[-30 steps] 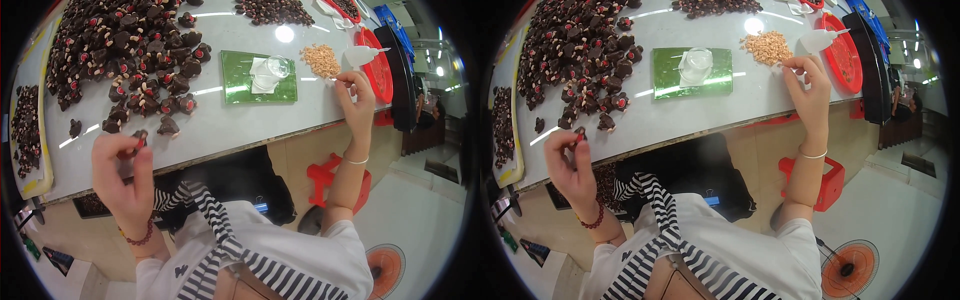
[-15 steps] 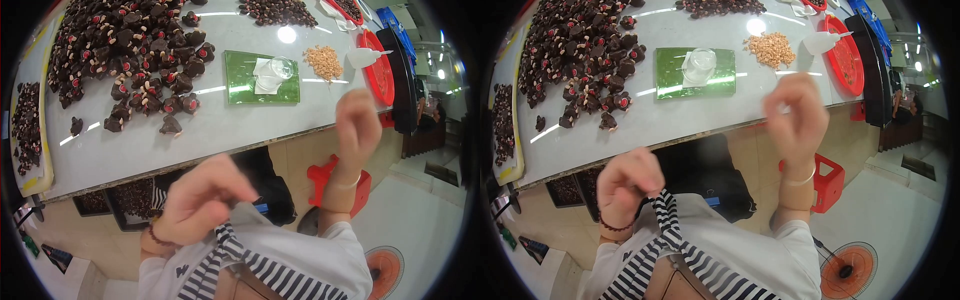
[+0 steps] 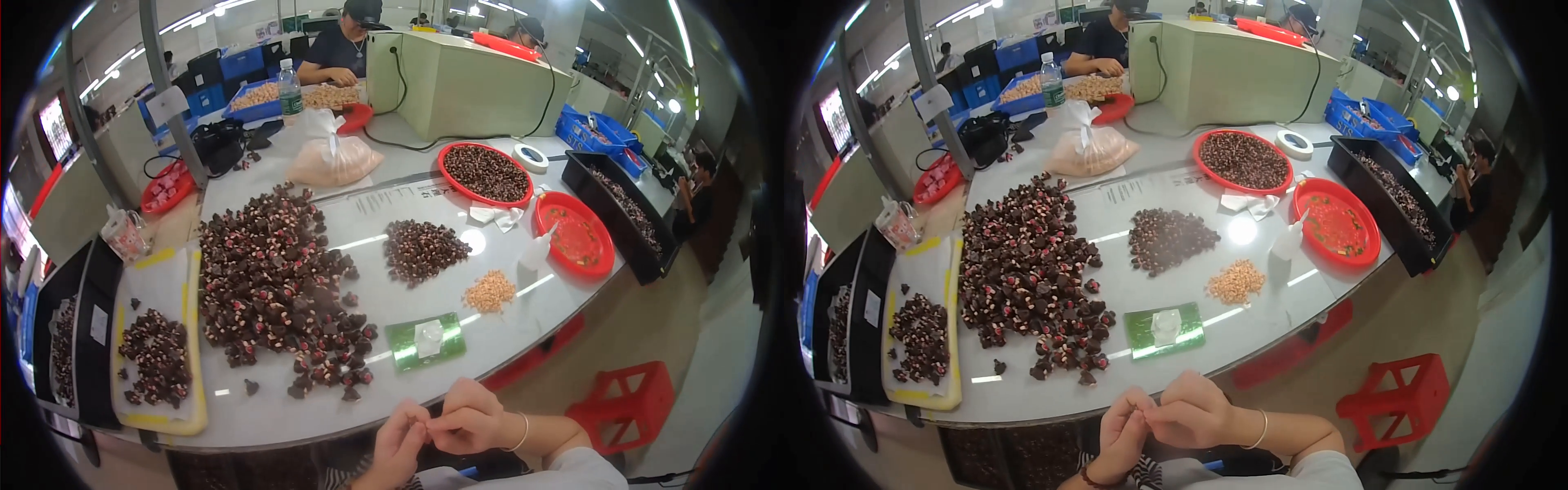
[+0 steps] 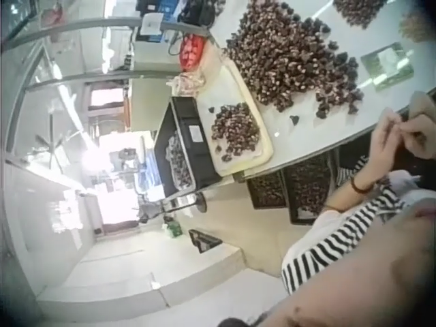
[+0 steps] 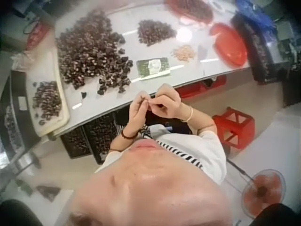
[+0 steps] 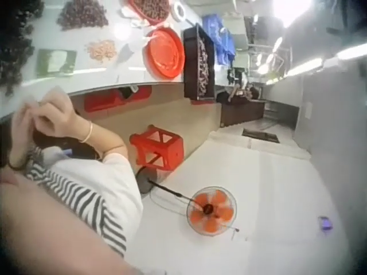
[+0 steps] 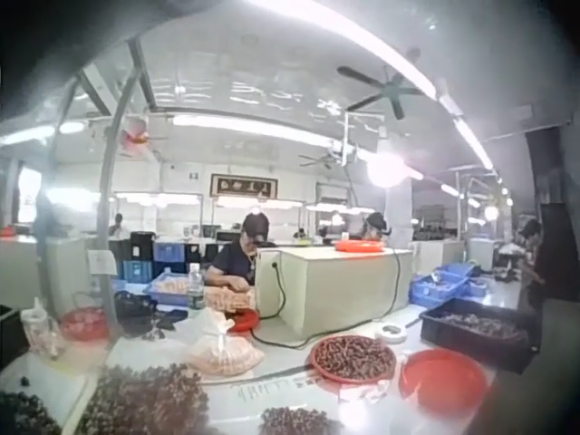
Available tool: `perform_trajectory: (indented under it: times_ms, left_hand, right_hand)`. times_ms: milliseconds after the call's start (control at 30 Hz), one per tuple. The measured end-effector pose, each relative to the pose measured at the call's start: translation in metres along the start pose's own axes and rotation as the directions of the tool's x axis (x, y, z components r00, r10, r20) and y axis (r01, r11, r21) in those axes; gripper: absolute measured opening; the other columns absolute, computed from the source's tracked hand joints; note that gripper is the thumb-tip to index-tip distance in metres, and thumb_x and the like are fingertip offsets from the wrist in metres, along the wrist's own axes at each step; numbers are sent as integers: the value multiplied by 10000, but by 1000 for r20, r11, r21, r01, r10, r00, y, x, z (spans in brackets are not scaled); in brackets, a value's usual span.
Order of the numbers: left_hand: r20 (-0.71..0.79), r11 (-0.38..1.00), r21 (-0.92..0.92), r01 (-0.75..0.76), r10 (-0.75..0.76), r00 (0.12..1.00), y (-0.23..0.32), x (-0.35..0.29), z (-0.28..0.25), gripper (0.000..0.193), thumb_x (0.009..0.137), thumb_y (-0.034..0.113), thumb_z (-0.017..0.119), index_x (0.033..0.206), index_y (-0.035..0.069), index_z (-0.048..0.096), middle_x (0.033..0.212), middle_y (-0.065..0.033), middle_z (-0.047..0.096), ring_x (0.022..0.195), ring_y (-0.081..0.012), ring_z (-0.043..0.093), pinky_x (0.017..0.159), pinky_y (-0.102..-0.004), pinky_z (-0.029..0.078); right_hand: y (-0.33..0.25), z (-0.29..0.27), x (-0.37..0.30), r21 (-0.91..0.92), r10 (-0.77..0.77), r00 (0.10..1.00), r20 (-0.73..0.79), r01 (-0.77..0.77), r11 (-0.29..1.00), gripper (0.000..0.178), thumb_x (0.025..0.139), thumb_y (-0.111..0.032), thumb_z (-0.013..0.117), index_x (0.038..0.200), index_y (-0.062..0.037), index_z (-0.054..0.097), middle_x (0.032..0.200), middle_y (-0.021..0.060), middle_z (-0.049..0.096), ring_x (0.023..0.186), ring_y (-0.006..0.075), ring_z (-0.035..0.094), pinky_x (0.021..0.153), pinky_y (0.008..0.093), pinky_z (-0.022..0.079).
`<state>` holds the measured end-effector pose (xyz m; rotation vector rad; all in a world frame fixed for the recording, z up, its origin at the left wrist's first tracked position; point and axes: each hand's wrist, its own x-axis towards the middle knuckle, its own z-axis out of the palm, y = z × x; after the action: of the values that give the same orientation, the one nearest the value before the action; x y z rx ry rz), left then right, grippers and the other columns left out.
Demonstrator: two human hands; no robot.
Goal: The person assembles small plastic or rubber ornaments by hand, inserting pins or stems into them.
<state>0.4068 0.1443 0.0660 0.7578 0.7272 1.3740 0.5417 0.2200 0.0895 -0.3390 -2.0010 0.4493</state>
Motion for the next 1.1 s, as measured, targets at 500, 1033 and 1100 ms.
perform_trajectory:
  times_ms: [500,1033,1100]
  left_hand:
    - [16,764,553,-333,389,921,13,2,-16,58,825,50,531,783,11,535,736,-56,437,649,-141,420,578,-234,334]
    - [80,626,679,-384,457,886,0,-25,-35,134,846,135,520,794,15,548,729,-65,509,663,-165,461,586,-260,363]
    - [136,568,726,-388,435,890,-5,-40,-53,170,849,178,536,819,13,568,697,-77,523,651,-182,487,582,-266,377]
  right_hand:
    - [-4,8,15,256,84,990,109,-110,960,196,663,55,693,836,-5,623,767,74,565,623,189,547,531,264,445]
    - [-2,-3,5,335,143,877,458,-319,887,159,729,21,635,831,-28,524,762,92,513,700,257,534,611,314,454]
    - [4,-24,-16,279,276,824,495,-452,847,146,739,19,617,809,-38,503,776,98,510,695,254,520,605,308,438]
